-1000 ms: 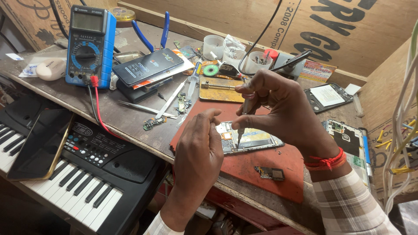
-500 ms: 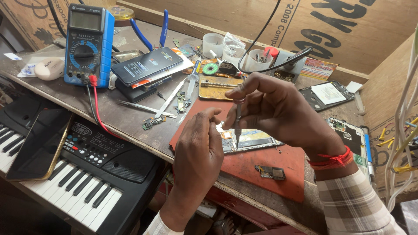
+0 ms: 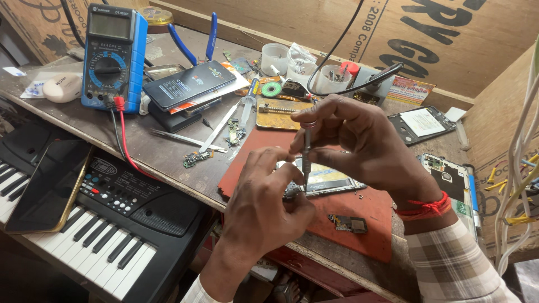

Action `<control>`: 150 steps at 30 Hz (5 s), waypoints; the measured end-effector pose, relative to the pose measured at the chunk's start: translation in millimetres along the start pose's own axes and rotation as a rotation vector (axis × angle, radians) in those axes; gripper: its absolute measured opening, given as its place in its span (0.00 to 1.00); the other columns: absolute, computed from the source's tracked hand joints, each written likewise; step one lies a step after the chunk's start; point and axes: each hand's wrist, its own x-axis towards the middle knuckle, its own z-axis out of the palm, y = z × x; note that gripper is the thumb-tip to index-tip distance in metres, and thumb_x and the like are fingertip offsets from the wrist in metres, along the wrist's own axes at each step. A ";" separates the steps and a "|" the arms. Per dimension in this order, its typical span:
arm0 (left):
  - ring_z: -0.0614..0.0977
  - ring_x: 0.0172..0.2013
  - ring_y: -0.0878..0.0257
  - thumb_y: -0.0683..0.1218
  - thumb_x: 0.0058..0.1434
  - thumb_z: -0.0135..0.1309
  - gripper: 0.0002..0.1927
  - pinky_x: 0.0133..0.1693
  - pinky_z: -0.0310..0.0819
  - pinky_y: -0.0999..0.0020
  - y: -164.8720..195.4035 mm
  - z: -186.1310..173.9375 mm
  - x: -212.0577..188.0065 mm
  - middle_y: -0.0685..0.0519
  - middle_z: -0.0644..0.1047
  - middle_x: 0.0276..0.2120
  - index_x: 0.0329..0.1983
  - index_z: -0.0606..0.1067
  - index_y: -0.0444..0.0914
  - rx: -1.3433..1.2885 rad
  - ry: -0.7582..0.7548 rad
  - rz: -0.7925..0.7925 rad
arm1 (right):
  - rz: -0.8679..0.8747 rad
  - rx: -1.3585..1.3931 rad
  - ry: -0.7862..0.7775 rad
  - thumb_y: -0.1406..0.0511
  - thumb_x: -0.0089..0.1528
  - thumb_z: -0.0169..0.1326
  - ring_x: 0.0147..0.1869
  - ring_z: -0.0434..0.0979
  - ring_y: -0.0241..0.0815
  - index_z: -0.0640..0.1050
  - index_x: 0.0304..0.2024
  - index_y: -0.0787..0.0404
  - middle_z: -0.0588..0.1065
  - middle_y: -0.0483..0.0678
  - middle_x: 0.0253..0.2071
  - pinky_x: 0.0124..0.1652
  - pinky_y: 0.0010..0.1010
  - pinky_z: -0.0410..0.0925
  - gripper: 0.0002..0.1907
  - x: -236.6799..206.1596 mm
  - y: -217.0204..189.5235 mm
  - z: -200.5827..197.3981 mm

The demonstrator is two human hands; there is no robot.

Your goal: The person uses a precision screwdriver to remove screws from a disassembled smartphone motherboard placed on a red mat. They carefully unscrew multiple fasteners and set them aside while stabilizing the board with the other hand.

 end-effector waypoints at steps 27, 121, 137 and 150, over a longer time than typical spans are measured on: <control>0.74 0.55 0.49 0.45 0.46 0.64 0.13 0.54 0.69 0.53 1.8 2.7 2.3 0.47 0.76 0.49 0.34 0.79 0.36 0.077 -0.080 -0.038 | 0.080 -0.026 0.058 0.78 0.58 0.63 0.50 0.84 0.37 0.74 0.56 0.67 0.79 0.47 0.42 0.53 0.31 0.82 0.24 1.7 2.0 2.5; 0.81 0.29 0.58 0.43 0.53 0.61 0.06 0.33 0.74 0.61 -1.0 13.1 20.1 0.48 0.80 0.28 0.33 0.82 0.36 -0.125 0.078 -0.384 | -0.234 -0.047 0.470 0.78 0.64 0.66 0.52 0.81 0.34 0.72 0.60 0.64 0.74 0.44 0.46 0.54 0.29 0.82 0.25 -1.0 7.4 -4.3; 0.79 0.41 0.56 0.42 0.54 0.63 0.06 0.43 0.72 0.59 2.6 23.4 26.2 0.51 0.77 0.32 0.34 0.85 0.38 0.025 -0.027 -0.326 | -0.283 -0.064 0.425 0.75 0.66 0.69 0.53 0.81 0.33 0.72 0.58 0.64 0.73 0.44 0.46 0.53 0.25 0.82 0.23 -4.8 14.3 -14.9; 0.79 0.37 0.56 0.43 0.54 0.63 0.07 0.40 0.72 0.59 -2.8 32.6 29.3 0.50 0.77 0.31 0.35 0.86 0.38 0.065 -0.036 -0.312 | -0.334 -0.081 0.419 0.74 0.70 0.69 0.50 0.81 0.30 0.72 0.59 0.64 0.77 0.46 0.46 0.52 0.22 0.81 0.21 -6.8 18.4 -26.7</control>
